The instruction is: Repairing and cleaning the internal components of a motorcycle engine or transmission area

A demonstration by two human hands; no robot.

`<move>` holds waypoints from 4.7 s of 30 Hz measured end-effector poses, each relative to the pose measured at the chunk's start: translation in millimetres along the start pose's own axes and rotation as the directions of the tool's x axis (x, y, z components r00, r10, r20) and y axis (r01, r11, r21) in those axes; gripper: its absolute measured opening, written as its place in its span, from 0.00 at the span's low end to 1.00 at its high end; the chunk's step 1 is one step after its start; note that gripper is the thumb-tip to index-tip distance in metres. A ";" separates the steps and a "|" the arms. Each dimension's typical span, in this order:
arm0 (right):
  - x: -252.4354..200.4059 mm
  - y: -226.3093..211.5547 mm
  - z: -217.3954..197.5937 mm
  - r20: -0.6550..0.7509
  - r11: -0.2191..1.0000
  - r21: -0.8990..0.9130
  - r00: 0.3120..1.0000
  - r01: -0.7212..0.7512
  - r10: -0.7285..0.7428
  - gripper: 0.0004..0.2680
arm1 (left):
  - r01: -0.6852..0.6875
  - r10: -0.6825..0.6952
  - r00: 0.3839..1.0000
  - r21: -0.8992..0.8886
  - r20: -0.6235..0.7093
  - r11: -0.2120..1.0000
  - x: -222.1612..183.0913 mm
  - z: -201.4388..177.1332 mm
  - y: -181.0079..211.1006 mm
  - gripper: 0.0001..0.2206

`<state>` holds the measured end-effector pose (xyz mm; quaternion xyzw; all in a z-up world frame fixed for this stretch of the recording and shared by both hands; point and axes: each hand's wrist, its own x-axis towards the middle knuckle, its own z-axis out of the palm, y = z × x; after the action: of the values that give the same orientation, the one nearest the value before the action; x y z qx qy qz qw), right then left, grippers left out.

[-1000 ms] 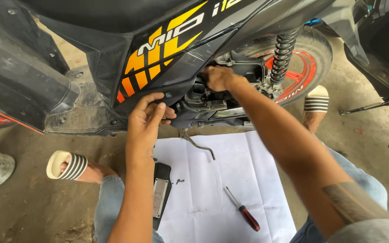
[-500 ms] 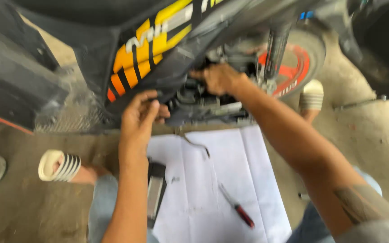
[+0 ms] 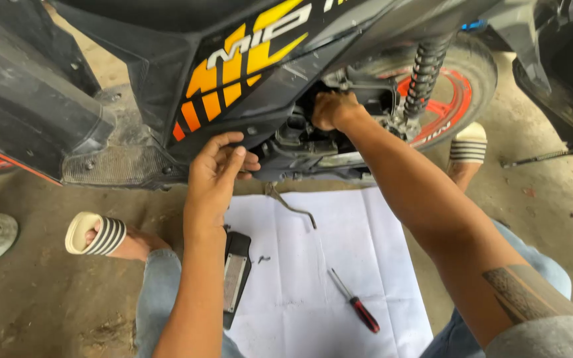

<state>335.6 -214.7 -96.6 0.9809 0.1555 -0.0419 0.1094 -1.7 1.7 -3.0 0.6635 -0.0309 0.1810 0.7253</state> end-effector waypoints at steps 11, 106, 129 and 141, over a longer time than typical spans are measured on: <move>-203.8 93.7 -67.6 0.086 0.993 -0.060 0.991 -0.101 0.105 0.14 | 0.029 -0.030 0.999 0.060 0.011 0.998 -19.9 -22.7 22.6 0.11; -268.6 -85.3 -21.4 -0.624 0.881 0.458 0.750 0.122 0.221 0.10 | 0.127 -0.537 0.791 0.780 0.293 0.613 104.5 161.4 41.9 0.16; -283.4 -102.7 -7.9 -0.522 0.838 0.520 0.838 0.165 0.159 0.15 | -0.315 -0.437 0.766 0.868 0.472 0.384 98.8 176.5 30.7 0.15; -330.6 -67.8 -7.9 -0.230 0.176 0.973 0.686 0.149 0.690 0.25 | -0.439 -0.294 0.752 0.781 0.590 0.445 123.8 158.1 -38.4 0.14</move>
<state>1.2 -247.8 -64.1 0.7845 -0.0750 0.2349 -0.5690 156.3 -126.8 14.3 0.9565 -0.2133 -0.0415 0.1947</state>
